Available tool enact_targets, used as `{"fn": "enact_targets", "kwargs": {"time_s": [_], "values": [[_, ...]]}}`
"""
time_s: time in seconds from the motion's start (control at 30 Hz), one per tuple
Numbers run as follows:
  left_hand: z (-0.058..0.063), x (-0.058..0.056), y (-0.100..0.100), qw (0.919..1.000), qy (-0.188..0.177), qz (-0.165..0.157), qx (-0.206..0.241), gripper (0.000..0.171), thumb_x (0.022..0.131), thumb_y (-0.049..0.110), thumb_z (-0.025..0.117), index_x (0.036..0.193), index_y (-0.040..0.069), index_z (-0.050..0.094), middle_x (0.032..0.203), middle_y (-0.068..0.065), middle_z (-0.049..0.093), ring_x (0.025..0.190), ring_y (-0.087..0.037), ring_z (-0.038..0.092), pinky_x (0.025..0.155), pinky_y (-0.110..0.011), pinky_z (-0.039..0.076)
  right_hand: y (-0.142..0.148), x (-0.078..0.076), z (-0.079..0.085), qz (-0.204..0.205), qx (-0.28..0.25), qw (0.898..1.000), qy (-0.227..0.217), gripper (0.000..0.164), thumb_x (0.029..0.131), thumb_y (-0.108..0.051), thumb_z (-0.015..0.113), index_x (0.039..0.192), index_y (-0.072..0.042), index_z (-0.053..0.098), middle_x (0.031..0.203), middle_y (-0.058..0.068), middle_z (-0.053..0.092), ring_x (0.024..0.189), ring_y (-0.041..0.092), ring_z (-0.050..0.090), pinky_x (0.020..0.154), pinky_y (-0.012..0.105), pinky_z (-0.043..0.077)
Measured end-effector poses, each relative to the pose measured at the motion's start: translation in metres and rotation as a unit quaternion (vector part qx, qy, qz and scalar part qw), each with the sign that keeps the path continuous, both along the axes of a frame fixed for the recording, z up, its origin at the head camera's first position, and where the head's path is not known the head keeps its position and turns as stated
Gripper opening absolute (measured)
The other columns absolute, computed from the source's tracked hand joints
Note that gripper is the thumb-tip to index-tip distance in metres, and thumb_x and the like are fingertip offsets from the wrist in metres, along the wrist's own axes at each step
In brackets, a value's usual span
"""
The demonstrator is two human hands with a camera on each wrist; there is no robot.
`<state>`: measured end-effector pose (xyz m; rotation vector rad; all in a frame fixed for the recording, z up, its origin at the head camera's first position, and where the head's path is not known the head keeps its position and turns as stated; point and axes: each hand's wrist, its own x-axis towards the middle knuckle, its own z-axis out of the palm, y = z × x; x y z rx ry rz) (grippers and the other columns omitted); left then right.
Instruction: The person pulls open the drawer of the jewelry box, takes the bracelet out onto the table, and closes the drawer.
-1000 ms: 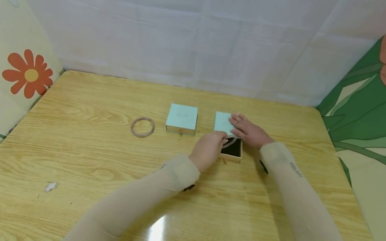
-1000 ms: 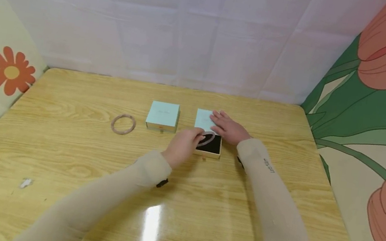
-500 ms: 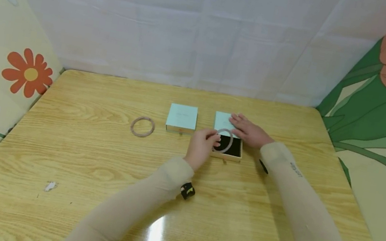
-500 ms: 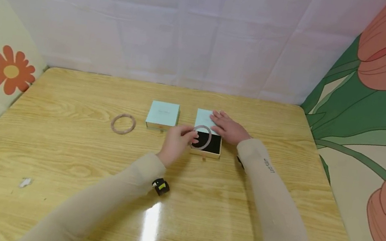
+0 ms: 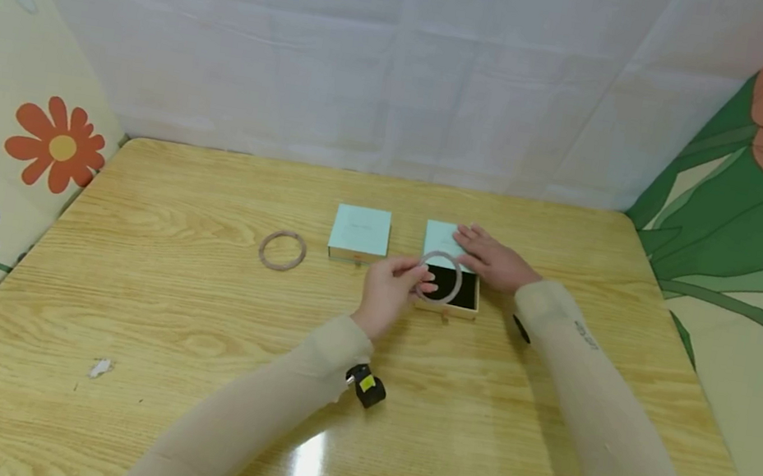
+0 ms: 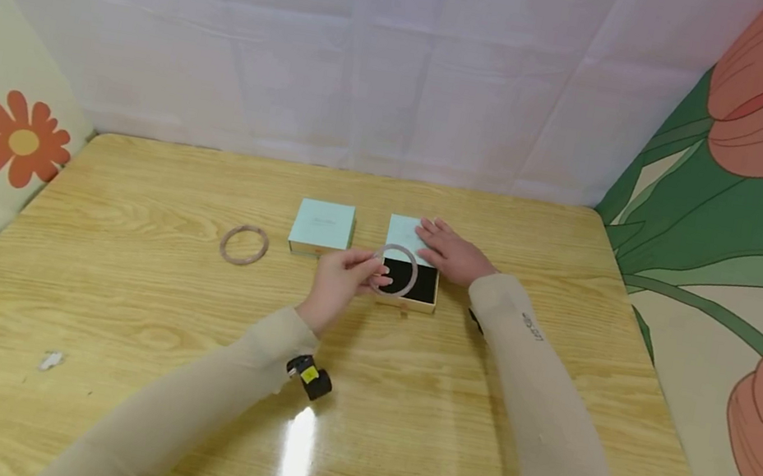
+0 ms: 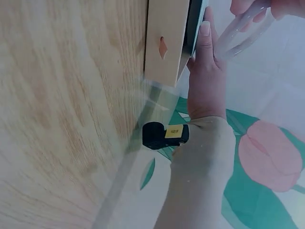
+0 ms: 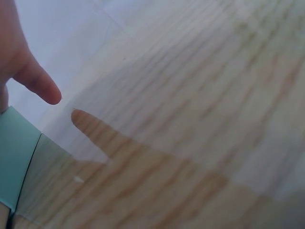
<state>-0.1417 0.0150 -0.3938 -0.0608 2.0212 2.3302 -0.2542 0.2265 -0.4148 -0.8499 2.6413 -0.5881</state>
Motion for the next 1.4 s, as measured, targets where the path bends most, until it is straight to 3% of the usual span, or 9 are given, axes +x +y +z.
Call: {"fn": "enact_targets", "kwargs": {"time_s": [0.33,0.67,0.9,1.13,1.4], "values": [[0.002,0.005,-0.005,0.9986,-0.022,0.017,0.046,0.026,0.099,0.002,0.054,0.116,-0.017,0.059,0.105,-0.034,0.063,0.080,-0.019,0.070,0.067,-0.021,0.057,0.000,-0.002,-0.001,0.002,0.005,1.000,-0.002,0.060,0.106,-0.038,0.038,0.154,-0.006,0.021,0.160,0.014,0.013,0.147,0.034,0.001,0.117,0.056,0.007],[0.006,0.010,-0.011,0.9961,-0.036,0.032,0.074,0.024,0.099,-0.001,0.053,0.117,-0.015,0.058,0.105,-0.034,0.063,0.075,-0.013,0.068,0.068,-0.021,0.057,0.001,-0.002,-0.001,0.002,-0.002,1.000,0.000,0.059,0.106,-0.036,0.039,0.153,-0.005,0.022,0.160,0.015,0.013,0.147,0.035,0.001,0.117,0.057,0.007],[0.006,0.012,-0.016,0.9931,-0.050,0.052,0.092,0.022,0.098,0.000,0.054,0.115,-0.014,0.059,0.104,-0.031,0.064,0.081,-0.020,0.071,0.074,-0.027,0.059,0.001,-0.002,-0.001,0.008,-0.007,1.000,0.008,0.058,0.106,-0.034,0.040,0.152,-0.003,0.023,0.159,0.017,0.015,0.147,0.036,0.002,0.117,0.055,0.007],[0.007,0.012,-0.020,0.9915,-0.058,0.058,0.101,0.028,0.099,0.000,0.053,0.121,-0.016,0.055,0.107,-0.032,0.063,0.076,-0.013,0.068,0.078,-0.030,0.059,0.001,-0.001,0.001,0.008,0.000,1.000,0.003,0.058,0.106,-0.033,0.040,0.153,-0.005,0.022,0.160,0.016,0.013,0.147,0.034,0.001,0.118,0.055,0.007],[0.006,0.013,-0.026,0.9899,-0.055,0.076,0.106,0.024,0.099,-0.001,0.053,0.118,-0.014,0.058,0.108,-0.035,0.061,0.073,-0.011,0.068,0.070,-0.023,0.058,0.001,-0.001,0.001,0.005,0.005,1.000,-0.008,0.060,0.106,-0.035,0.040,0.154,-0.005,0.020,0.160,0.016,0.011,0.147,0.033,-0.001,0.118,0.055,0.006]]}}
